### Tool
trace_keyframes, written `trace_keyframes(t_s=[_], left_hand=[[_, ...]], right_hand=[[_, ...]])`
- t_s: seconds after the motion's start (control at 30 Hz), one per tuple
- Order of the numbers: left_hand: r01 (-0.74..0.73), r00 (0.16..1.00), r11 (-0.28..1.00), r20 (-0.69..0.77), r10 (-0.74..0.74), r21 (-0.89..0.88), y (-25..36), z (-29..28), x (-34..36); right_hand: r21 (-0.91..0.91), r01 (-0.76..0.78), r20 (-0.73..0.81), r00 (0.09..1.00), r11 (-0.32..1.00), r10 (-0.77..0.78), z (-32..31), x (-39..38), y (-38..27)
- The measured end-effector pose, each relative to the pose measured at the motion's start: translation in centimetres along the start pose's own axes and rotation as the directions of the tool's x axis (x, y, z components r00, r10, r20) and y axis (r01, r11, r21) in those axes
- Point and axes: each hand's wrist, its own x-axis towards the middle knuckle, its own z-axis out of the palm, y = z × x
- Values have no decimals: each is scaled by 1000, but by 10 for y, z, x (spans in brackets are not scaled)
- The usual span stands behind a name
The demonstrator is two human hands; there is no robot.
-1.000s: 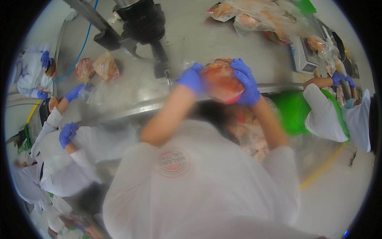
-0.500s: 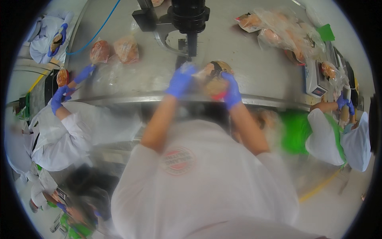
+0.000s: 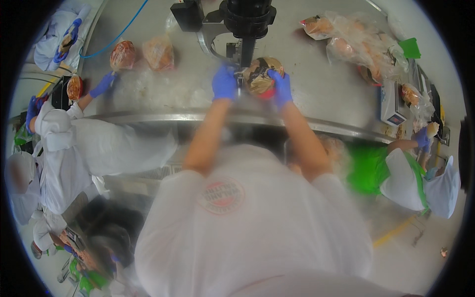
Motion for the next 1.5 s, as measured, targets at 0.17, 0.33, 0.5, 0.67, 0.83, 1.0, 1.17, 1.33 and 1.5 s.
trace_keyframes(t_s=[0.17, 0.33, 0.5, 0.67, 0.83, 1.0, 1.17, 1.33, 1.5], left_hand=[[-74, 997, 997, -29, 74, -7, -23, 4, 2], [23, 988, 997, 152, -11, -75, -36, 1, 23], [147, 954, 979, 280, -103, -141, -35, -3, 30], [323, 920, 888, 329, -214, -328, -29, -6, 26], [452, 883, 664, 401, -242, -595, -19, -14, 17], [89, 802, 946, 586, 117, -311, -9, -48, -2], [24, 752, 814, 547, 368, -580, 39, -66, -43], [573, 752, 559, 655, -70, -599, 66, -120, -46], [565, 798, 24, 539, -269, -825, 51, -199, -45]], right_hand=[[206, -98, 146, 987, 974, 69, 11, -29, 18], [207, -239, 229, 955, 949, 191, 12, -18, 1], [184, -335, 280, 919, 924, 277, 9, 4, -18], [199, -528, 368, 821, 826, 436, 14, 17, -29], [243, -599, 449, 766, 763, 459, 11, 11, -37], [164, -614, 513, 722, 772, 465, 10, -34, -74], [144, -645, 504, 700, 750, 505, 5, -52, -100], [-250, -125, 227, 957, 960, 184, -22, -13, -150], [-829, 266, 9, 886, 492, -464, -61, 56, -217]])
